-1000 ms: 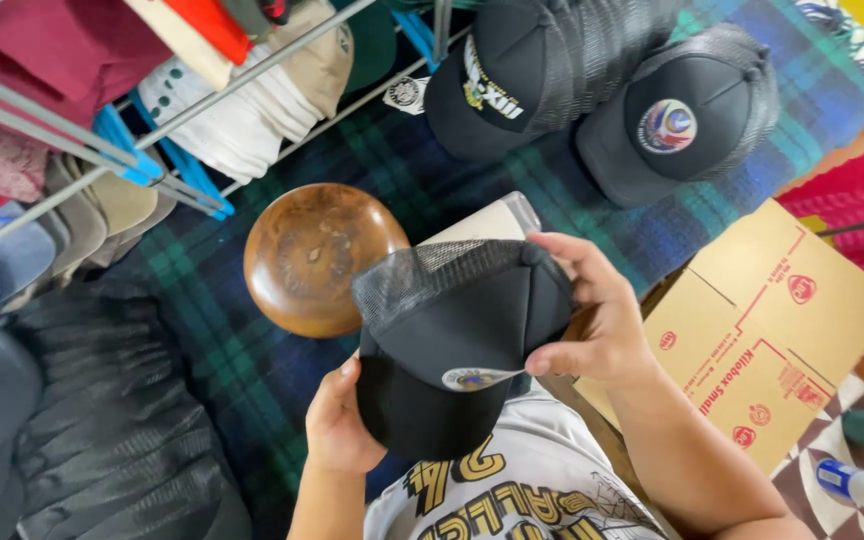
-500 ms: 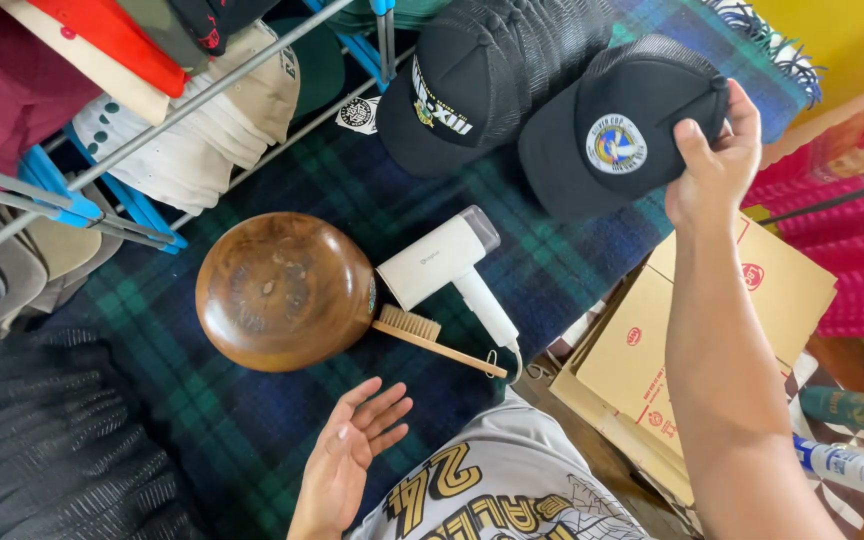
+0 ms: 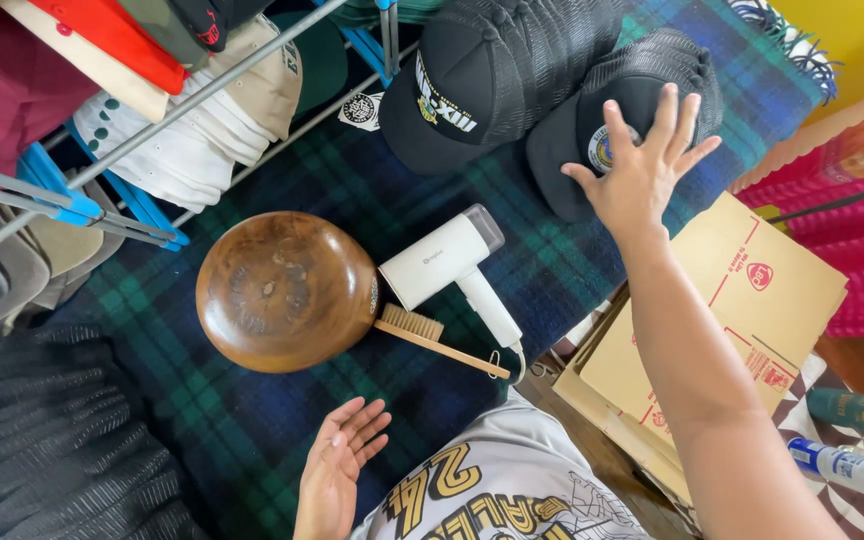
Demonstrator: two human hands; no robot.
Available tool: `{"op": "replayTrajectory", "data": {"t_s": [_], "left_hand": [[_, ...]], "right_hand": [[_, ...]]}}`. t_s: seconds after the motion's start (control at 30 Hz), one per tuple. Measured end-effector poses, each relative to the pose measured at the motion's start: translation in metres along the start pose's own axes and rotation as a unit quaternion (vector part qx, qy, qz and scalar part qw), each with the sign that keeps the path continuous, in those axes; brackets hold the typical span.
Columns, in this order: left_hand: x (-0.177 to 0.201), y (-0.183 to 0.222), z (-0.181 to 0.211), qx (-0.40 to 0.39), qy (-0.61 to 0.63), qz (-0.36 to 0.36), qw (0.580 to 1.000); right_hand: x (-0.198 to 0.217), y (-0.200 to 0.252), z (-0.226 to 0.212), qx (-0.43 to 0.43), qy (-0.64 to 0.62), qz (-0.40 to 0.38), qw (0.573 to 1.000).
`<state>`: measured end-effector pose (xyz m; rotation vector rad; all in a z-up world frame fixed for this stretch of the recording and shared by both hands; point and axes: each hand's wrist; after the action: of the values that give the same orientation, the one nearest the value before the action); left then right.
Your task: Brushing and steaming a mesh cap to clean and shape it for quality control.
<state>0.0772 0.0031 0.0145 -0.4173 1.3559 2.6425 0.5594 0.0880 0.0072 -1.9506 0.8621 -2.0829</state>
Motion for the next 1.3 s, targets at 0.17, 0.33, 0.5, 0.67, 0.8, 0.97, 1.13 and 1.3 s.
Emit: {"op": "replayTrajectory", "data": {"t_s": [0.17, 0.33, 0.5, 0.67, 0.8, 0.97, 1.13, 1.3], "left_hand": [[-0.001, 0.003, 0.002, 0.004, -0.039, 0.008, 0.999], [0.001, -0.002, -0.002, 0.012, -0.025, 0.016, 0.999], [0.003, -0.003, -0.005, -0.003, -0.032, 0.003, 0.999], [0.003, -0.006, -0.005, 0.003, -0.038, 0.011, 0.999], [0.005, -0.008, -0.008, 0.0, -0.033, 0.014, 0.999], [0.022, -0.019, -0.028, -0.079, -0.031, -0.016, 0.996], [0.036, -0.022, -0.033, -0.129, -0.017, 0.007, 0.991], [0.046, -0.025, -0.035, -0.241, 0.06, 0.146, 0.958]], "right_hand": [[-0.008, -0.009, 0.024, 0.058, -0.018, -0.041, 0.997], [-0.007, -0.013, 0.032, 0.081, -0.024, -0.039, 0.996], [-0.011, -0.007, 0.025, 0.09, 0.034, -0.048, 0.994], [-0.007, -0.01, 0.019, 0.079, 0.037, -0.058, 0.994], [-0.003, -0.012, 0.015, 0.078, 0.037, -0.07, 0.994], [0.008, -0.011, 0.013, 0.085, -0.036, -0.074, 0.993], [-0.037, 0.012, 0.004, 0.14, -0.123, -0.027, 0.982], [-0.111, 0.102, 0.009, -0.091, -0.041, -0.261, 0.96]]}}
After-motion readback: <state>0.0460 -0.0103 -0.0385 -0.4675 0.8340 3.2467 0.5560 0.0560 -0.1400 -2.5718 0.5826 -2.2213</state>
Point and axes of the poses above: each hand's wrist, its own y-axis away from the middle knuckle, its own x-axis out of the back of the hand, z = x × y, and after that the axes turned 5 degrees about x, right-handed
